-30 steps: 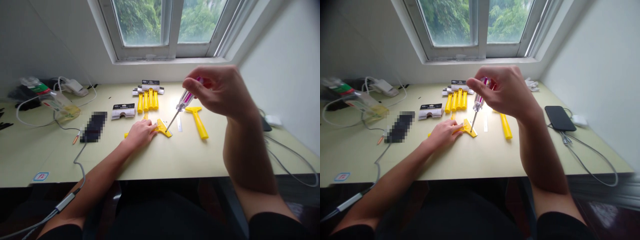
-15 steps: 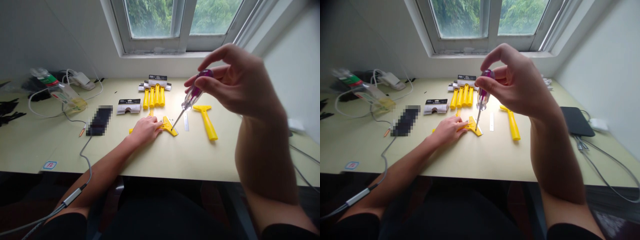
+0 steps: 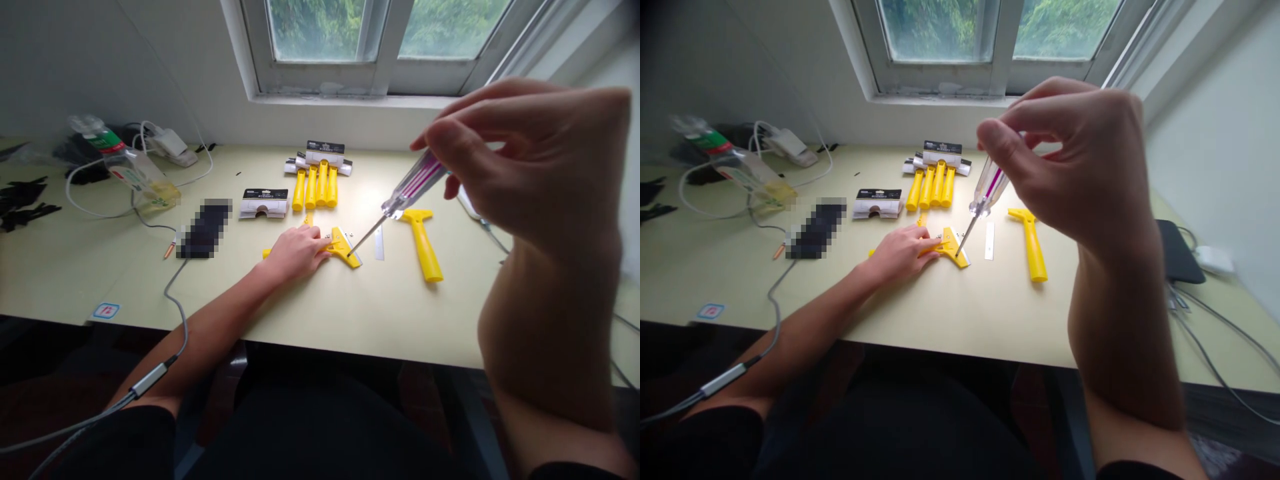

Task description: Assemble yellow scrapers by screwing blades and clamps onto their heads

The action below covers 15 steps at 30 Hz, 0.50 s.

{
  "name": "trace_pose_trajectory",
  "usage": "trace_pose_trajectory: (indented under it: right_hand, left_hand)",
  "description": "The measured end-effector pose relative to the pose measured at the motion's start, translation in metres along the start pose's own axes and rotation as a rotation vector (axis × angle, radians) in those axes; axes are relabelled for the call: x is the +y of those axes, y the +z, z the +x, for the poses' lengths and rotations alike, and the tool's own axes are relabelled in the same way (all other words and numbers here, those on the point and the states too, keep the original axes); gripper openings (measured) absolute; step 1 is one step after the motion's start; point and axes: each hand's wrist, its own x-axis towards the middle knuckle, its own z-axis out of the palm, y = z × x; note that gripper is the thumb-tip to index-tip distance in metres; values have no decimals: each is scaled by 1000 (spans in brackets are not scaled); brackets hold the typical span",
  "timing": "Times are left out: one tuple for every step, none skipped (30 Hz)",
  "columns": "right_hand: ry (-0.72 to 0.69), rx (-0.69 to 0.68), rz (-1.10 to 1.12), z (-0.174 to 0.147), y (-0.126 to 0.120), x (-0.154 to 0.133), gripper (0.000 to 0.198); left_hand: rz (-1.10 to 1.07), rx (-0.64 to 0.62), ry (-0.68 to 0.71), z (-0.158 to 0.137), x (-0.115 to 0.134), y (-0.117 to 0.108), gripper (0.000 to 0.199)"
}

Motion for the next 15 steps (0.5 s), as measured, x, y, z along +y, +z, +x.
trace_pose_trajectory:
  right_hand:
    - [-3,23,-23,0,1,-2,18]
    - [-13,29,-28,-1,3,-3,19]
    - [-29,21,-17,-1,4,-3,20]
    - [-38,1,5,-1,5,-4,23]
    - [-43,-5,44,-1,6,-4,24]
    - [-32,-7,102,0,8,-4,24]
    - [-10,-10,166,0,10,-4,24]
    - [15,-14,223,1,12,-3,22]
    - [38,-11,272,2,15,-3,19]
    - [60,6,318,2,19,-4,15]
    - [65,31,359,3,23,-4,10]
    - [58,59,396,3,27,-4,8]
    - [42,101,433,3,32,-3,7]
    - [33,130,469,3,36,-3,7]
    - [31,137,505,4,39,-2,7]
  left_hand:
    - [3,1,-2,0,0,0,26]
    - [5,2,-2,0,0,0,26]
    - [6,2,-1,0,0,0,26]
    - [6,2,1,0,-1,0,26]
    - [6,0,5,0,-1,0,26]
    - [5,0,7,0,-1,1,26]
    - [5,1,7,0,-2,1,26]
    - [4,2,7,0,-2,2,26]
    - [4,3,6,0,-3,3,26]
    - [4,4,6,0,-3,3,26]
    - [4,5,6,0,-4,4,26]
    - [4,5,9,0,-4,5,27]
    - [4,4,13,0,-5,5,27]
    - [4,4,16,0,-5,5,27]
    - [5,4,18,0,-5,5,27]
